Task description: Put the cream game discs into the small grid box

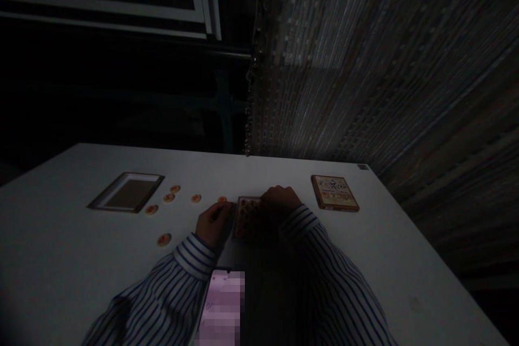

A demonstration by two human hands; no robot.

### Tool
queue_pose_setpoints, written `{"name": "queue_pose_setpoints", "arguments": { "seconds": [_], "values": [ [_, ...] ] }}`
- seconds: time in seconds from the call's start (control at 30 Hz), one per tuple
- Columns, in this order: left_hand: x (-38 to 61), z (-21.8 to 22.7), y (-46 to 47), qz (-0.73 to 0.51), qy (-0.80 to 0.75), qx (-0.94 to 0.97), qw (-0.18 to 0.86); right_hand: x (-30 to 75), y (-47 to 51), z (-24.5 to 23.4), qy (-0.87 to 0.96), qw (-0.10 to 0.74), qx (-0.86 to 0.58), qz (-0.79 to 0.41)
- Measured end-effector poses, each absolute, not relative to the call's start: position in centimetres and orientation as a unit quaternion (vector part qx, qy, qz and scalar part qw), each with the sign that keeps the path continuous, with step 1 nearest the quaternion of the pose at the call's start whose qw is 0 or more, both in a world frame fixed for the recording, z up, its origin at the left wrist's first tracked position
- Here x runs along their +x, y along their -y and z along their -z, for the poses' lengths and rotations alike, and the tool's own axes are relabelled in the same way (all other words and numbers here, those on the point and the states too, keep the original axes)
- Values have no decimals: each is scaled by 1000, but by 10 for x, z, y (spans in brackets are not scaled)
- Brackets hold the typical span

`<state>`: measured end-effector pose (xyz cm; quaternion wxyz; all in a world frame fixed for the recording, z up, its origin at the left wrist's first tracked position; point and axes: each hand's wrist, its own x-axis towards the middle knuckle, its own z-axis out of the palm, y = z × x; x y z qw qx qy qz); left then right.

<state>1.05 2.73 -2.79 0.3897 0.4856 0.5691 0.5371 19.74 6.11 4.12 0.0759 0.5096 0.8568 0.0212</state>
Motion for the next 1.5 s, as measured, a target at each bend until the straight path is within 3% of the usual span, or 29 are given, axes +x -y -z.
{"name": "queue_pose_setpoints", "arguments": {
  "seconds": [0.47,1.5],
  "values": [
    [10,33,-28,-512,-584,515,363,192,-60,-43,-854,130,504,-10],
    [9,36,-28,-499,-587,531,353,191,-58,-45,-856,144,496,2]
  ]
}}
